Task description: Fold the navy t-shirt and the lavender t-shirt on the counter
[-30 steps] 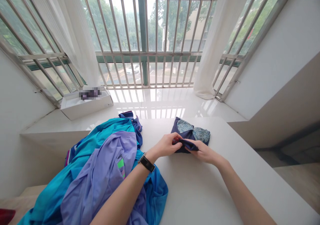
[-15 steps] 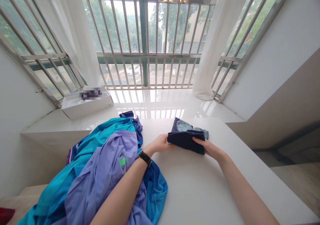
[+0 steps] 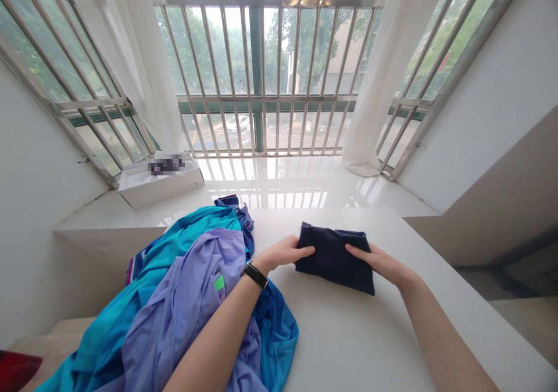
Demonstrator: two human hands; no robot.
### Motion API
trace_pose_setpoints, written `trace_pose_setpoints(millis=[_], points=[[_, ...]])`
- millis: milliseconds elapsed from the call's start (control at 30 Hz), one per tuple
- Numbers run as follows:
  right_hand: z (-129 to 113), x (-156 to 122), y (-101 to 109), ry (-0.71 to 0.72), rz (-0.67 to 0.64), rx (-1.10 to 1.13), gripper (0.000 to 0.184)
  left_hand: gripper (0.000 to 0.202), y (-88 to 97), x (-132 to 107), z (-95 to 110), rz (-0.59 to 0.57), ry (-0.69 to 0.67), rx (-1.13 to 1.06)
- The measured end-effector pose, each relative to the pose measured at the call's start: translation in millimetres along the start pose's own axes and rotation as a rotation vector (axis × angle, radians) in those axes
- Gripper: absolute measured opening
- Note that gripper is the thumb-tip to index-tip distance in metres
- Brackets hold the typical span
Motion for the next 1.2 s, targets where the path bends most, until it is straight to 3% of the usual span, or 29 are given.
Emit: trace_pose_setpoints(millis=[200,367,467,600,833,1033,1200], points=[[-11,11,11,0.129,0.131,-0.156,0.048,0.039,8.5,14,-3,0.26,-0.04,0.23],[-10,15,22,0.231,0.245,-0.16,0.049,0.036,10.2,16,7,0.376,-0.174,0.185],[-2,22,28,0.244,0.341,-0.293,0.046,0.033,10.3,21,2,0.431,-0.185,0.219],[5,33,24,0.279,0.386,-0.496,0.041,0.032,7.2,33,-12,0.411,-0.06,0.37],[1,32,9,0.282,0.267,-0.529,0.04,0.034,2.1,29,-21,0.261,0.02,0.501],[0,28,27,0.245,0.462,-0.719,0.027,0.032,8.0,26,-17,0.35,-0.016,0.491],[9,32,38,0.207,0.412,-0.715,0.025,0.031,10.5,23,-9,0.333,-0.007,0.485]])
Point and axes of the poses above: each hand's wrist, its own x-axis towards the middle knuckle, its own y-axis out of the back of the hand, z = x × y, the point moved 7 cm from there along x, towards the middle knuckle, and after that the axes turned 1 degree about -y, right-handed, at the moved point
